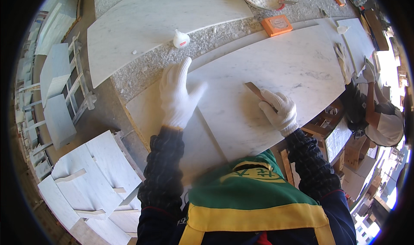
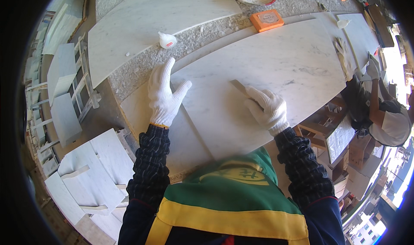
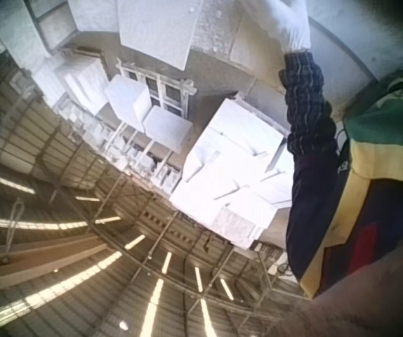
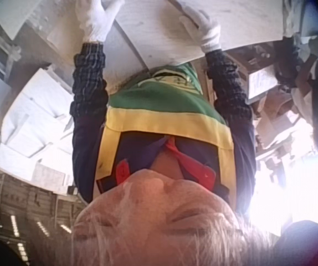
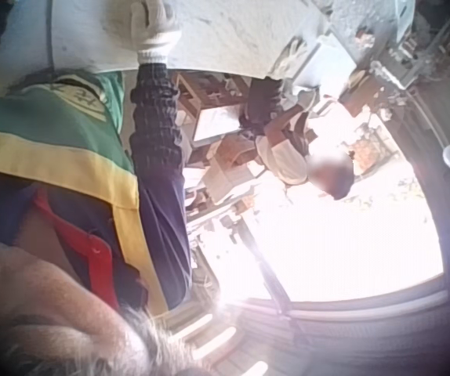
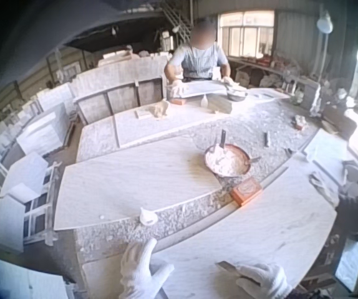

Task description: The person scrapes a white stone slab with a metal scraper, then wipes it with a cloth. They lift the slab and place it on a stack of similar slabs, then retrieve another slab and repeat the scraping and wiping process.

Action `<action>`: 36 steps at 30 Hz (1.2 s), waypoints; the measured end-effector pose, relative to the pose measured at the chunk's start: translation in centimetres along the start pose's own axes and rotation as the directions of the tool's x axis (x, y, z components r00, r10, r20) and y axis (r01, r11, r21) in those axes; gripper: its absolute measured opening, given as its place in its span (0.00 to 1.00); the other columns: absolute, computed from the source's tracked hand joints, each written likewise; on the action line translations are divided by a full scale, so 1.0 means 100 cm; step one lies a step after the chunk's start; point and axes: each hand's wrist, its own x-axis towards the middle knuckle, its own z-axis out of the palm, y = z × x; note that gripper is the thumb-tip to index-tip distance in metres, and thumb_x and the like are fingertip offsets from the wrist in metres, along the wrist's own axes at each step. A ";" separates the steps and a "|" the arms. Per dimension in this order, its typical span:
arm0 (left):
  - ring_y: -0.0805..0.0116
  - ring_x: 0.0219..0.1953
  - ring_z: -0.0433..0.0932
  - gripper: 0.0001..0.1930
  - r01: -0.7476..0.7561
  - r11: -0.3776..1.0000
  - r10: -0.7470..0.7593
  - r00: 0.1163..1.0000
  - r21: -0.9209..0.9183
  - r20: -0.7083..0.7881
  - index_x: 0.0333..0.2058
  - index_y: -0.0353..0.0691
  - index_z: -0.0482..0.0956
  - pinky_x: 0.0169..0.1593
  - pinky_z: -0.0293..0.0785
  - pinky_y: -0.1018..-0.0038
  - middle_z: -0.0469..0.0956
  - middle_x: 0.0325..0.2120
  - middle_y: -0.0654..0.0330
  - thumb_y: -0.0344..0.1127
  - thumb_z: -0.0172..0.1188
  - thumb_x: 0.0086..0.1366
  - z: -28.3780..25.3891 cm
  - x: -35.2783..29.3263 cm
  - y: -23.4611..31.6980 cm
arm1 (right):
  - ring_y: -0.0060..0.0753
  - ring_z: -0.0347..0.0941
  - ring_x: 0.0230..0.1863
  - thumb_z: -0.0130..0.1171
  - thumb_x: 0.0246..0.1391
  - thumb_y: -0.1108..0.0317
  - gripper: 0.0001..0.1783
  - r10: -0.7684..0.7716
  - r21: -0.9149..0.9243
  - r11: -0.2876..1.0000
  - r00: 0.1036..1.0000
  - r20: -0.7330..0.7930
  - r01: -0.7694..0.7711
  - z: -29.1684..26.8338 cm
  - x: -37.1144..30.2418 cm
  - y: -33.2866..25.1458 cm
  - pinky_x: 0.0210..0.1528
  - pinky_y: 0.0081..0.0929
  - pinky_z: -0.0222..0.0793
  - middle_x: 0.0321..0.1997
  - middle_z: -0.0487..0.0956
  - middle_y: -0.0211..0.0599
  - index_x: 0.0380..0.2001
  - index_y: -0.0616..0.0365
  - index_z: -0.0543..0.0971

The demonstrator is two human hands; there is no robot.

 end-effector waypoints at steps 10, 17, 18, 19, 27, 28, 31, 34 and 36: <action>0.41 0.70 0.64 0.32 -0.138 0.990 0.140 0.974 -0.025 0.177 0.67 0.40 0.70 0.74 0.58 0.49 0.71 0.66 0.44 0.46 0.65 0.69 -0.026 -0.002 -0.033 | 0.46 0.84 0.33 0.71 0.52 0.68 0.19 -0.002 0.010 1.000 1.000 0.008 0.002 0.000 -0.001 0.002 0.36 0.35 0.81 0.36 0.86 0.41 0.49 0.54 0.85; 0.39 0.73 0.60 0.37 -0.307 0.951 0.274 0.887 0.033 0.371 0.70 0.36 0.64 0.77 0.50 0.46 0.66 0.69 0.44 0.55 0.59 0.71 -0.029 -0.019 -0.019 | 0.46 0.84 0.33 0.71 0.52 0.68 0.18 0.019 -0.006 1.000 1.000 0.020 -0.019 0.000 -0.001 0.001 0.35 0.36 0.81 0.37 0.86 0.40 0.49 0.54 0.85; 0.39 0.73 0.60 0.37 -0.256 0.966 0.254 0.906 -0.039 0.339 0.70 0.36 0.64 0.76 0.50 0.46 0.66 0.69 0.43 0.53 0.60 0.72 -0.031 -0.023 -0.019 | 0.46 0.84 0.33 0.71 0.52 0.67 0.18 0.016 -0.003 1.000 1.000 0.017 -0.016 0.000 -0.001 0.001 0.35 0.36 0.81 0.37 0.86 0.40 0.49 0.54 0.85; 0.39 0.73 0.60 0.36 -0.215 0.970 0.240 0.920 -0.111 0.311 0.70 0.36 0.64 0.76 0.51 0.47 0.66 0.69 0.42 0.51 0.60 0.72 -0.034 -0.026 -0.019 | 0.46 0.84 0.33 0.71 0.52 0.67 0.18 0.013 0.001 1.000 1.000 0.014 -0.013 0.000 -0.001 0.001 0.35 0.35 0.81 0.37 0.86 0.40 0.49 0.54 0.85; 0.38 0.73 0.60 0.32 -0.126 0.983 0.138 0.986 -0.130 0.093 0.68 0.35 0.68 0.75 0.56 0.50 0.65 0.70 0.43 0.37 0.65 0.69 -0.030 -0.053 0.019 | 0.45 0.83 0.32 0.71 0.52 0.69 0.19 -0.007 0.005 1.000 1.000 -0.001 0.007 0.000 0.000 0.000 0.35 0.35 0.80 0.36 0.86 0.41 0.49 0.56 0.85; 0.41 0.73 0.61 0.31 -0.247 0.946 0.287 0.940 -0.212 0.185 0.67 0.37 0.69 0.76 0.55 0.50 0.66 0.69 0.46 0.40 0.65 0.69 -0.023 -0.056 0.029 | 0.45 0.83 0.32 0.71 0.52 0.70 0.19 -0.007 0.018 1.000 1.000 0.002 0.007 0.000 0.000 0.000 0.35 0.35 0.79 0.35 0.85 0.42 0.49 0.58 0.85; 0.52 0.73 0.64 0.28 -0.400 0.860 0.504 0.764 -0.316 0.404 0.66 0.47 0.74 0.76 0.56 0.48 0.68 0.70 0.55 0.52 0.58 0.73 0.001 -0.065 0.057 | 0.45 0.82 0.31 0.71 0.52 0.72 0.19 -0.023 0.031 0.999 1.000 0.000 0.023 0.000 0.002 -0.001 0.35 0.35 0.78 0.33 0.84 0.44 0.49 0.61 0.85; 0.48 0.75 0.58 0.31 -0.454 0.890 0.414 0.760 -0.046 0.501 0.65 0.46 0.75 0.78 0.49 0.51 0.70 0.68 0.53 0.57 0.61 0.69 0.009 -0.045 0.041 | 0.45 0.84 0.33 0.71 0.52 0.69 0.19 -0.023 0.002 1.000 1.000 -0.002 0.023 0.000 0.001 -0.001 0.36 0.35 0.80 0.36 0.86 0.42 0.49 0.57 0.85; 0.45 0.74 0.59 0.34 -0.080 0.919 -0.068 0.933 0.386 0.354 0.69 0.45 0.69 0.78 0.45 0.48 0.67 0.70 0.52 0.59 0.56 0.72 -0.017 -0.014 -0.007 | 0.46 0.84 0.34 0.71 0.52 0.68 0.19 0.000 -0.004 1.000 1.000 0.005 0.000 0.000 -0.001 0.000 0.36 0.35 0.81 0.37 0.86 0.41 0.48 0.55 0.85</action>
